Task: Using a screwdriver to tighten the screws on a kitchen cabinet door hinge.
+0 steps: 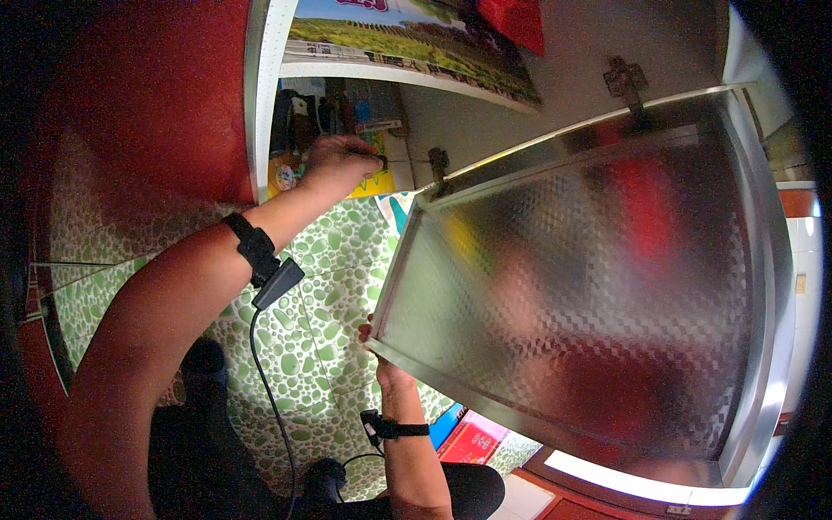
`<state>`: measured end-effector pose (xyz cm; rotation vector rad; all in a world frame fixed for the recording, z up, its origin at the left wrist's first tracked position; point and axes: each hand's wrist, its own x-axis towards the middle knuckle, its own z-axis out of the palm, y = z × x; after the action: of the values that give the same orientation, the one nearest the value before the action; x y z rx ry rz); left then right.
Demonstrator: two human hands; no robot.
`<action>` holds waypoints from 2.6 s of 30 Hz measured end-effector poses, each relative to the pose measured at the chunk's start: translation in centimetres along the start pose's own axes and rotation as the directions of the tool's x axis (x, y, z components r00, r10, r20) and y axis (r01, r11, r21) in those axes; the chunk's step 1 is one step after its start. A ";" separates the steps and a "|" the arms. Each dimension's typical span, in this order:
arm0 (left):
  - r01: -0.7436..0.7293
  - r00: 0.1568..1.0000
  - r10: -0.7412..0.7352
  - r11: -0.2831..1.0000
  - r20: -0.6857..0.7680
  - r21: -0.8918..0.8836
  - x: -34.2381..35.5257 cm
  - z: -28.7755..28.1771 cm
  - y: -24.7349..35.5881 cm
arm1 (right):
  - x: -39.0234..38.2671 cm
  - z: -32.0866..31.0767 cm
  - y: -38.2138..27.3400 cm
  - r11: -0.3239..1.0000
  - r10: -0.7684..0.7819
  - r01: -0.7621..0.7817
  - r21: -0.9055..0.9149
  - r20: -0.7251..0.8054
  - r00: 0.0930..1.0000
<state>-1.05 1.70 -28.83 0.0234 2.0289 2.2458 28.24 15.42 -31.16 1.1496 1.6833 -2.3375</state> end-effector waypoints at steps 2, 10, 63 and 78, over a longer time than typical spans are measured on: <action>0.090 0.996 -0.091 0.995 -0.022 -0.054 -0.1 0.0 0.1 | -0.1 0.1 -0.1 1.000 -0.014 0.014 0.002 -0.011 1.000; 0.009 1.000 -0.009 1.000 -0.005 -0.020 0.6 -0.2 -0.9 | 0.0 -0.3 -0.1 0.997 -0.001 0.000 0.071 0.010 1.000; 0.007 0.998 0.006 0.983 0.069 -0.184 0.2 -0.5 0.0 | 0.1 -0.4 0.3 0.996 -0.060 0.058 0.070 0.028 0.998; -0.032 0.995 0.057 0.958 0.079 -0.283 0.6 -0.5 -1.1 | 0.0 -0.1 0.3 0.996 -0.068 0.067 0.061 0.007 0.998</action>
<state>-1.60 1.33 -29.99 0.1397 1.6657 2.4930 28.45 15.36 -31.44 1.1060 1.6850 -2.4467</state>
